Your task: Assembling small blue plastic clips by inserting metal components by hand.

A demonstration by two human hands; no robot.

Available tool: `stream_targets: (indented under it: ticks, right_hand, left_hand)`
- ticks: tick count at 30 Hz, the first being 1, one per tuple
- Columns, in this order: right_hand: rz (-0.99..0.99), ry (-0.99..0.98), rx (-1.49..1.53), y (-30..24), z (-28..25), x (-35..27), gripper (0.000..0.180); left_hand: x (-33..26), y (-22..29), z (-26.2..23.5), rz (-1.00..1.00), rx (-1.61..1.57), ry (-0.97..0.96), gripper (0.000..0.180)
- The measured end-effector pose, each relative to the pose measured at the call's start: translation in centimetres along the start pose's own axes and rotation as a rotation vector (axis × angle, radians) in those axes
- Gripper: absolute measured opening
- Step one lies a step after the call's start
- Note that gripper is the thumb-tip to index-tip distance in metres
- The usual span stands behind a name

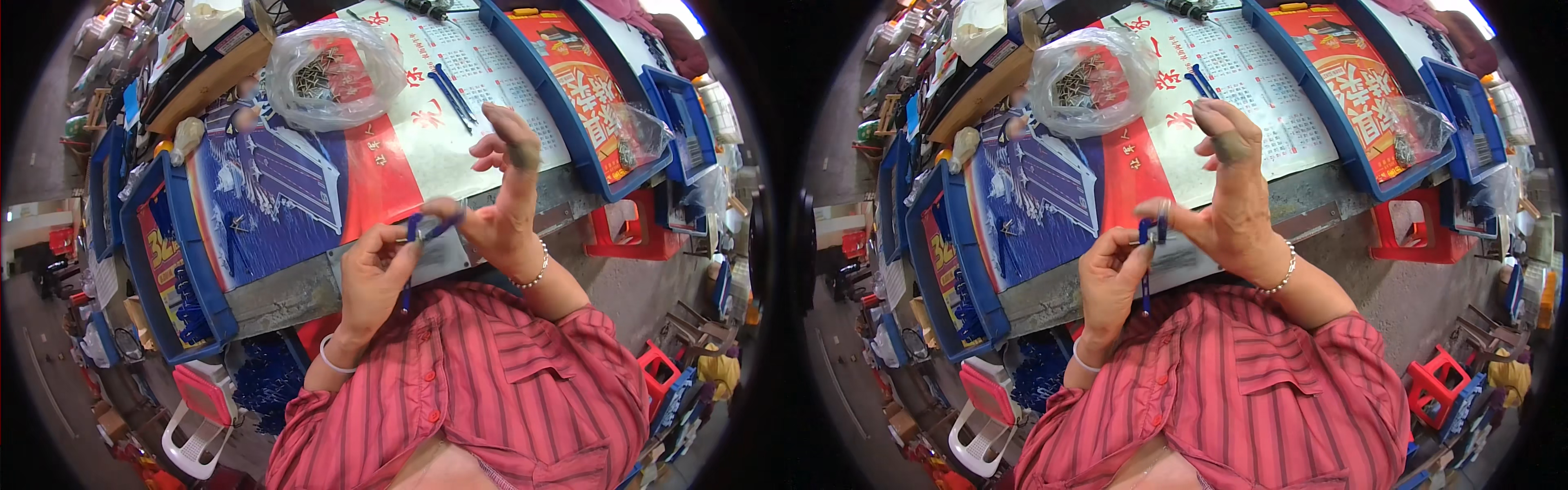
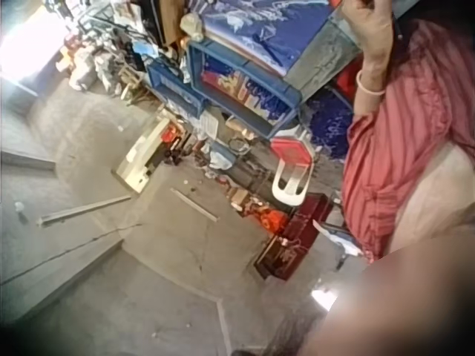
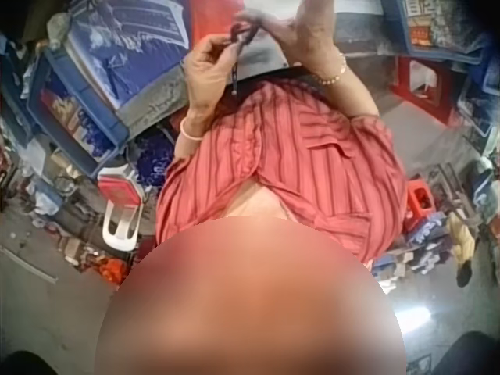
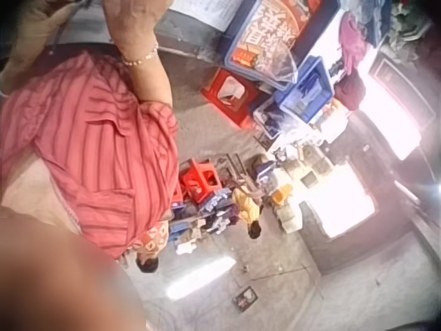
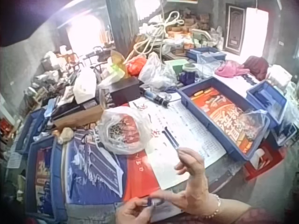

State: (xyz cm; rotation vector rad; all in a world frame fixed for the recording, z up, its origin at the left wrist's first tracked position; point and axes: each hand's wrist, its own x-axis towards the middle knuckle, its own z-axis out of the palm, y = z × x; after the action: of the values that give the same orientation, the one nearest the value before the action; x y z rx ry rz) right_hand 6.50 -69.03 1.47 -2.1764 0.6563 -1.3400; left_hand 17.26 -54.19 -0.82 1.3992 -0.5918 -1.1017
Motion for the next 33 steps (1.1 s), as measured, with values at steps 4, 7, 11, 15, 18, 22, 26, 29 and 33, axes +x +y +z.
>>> stream_targets:
  ticks: [4, 7, 11, 15, 18, 22, 26, 29, 33]
  right_hand:
    - [0.094, -0.292, 0.16, -2.1, 0.6, -2.2, 0.109]
    - [0.367, -0.485, 0.317, -2.7, 1.5, -4.4, 0.084]
    - [0.593, -0.769, 0.591, -2.0, 1.3, -5.1, 0.059]
    - [0.846, -0.632, 0.749, -2.1, 1.3, -5.4, 0.025]
    - [0.886, -0.589, 0.752, -2.3, 1.7, -5.3, 0.024]
    - [0.979, -0.598, 0.923, -1.5, 1.5, -5.6, 0.027]
    - [1.106, -0.679, 1.016, -0.8, 1.3, -5.7, 0.03]
    - [1.128, -0.657, 1.014, -0.7, 1.4, -5.8, 0.027]
    - [1.1, -0.675, 0.938, -0.4, 1.4, -6.0, 0.024]
  left_hand:
    - [0.6, -0.2, -0.3, 0.082, -0.005, 0.149, 0.011]
    - [0.2, 0.3, -0.8, 0.207, -0.131, 0.236, 0.012]
    - [0.1, -0.4, -0.9, 0.17, -0.228, 0.146, 0.016]
    - [0.2, -0.6, -0.9, 0.112, -0.333, 0.024, 0.021]
    - [0.4, -0.9, -1.5, 0.051, -0.295, -0.051, 0.022]
    - [0.5, -0.3, -1.5, -0.044, -0.354, -0.108, 0.022]
    - [0.8, -0.3, -1.5, -0.107, -0.398, -0.139, 0.022]
    - [0.9, -0.6, -1.3, -0.115, -0.353, -0.104, 0.022]
    - [1.2, -1.8, -1.3, -0.105, -0.303, -0.06, 0.022]
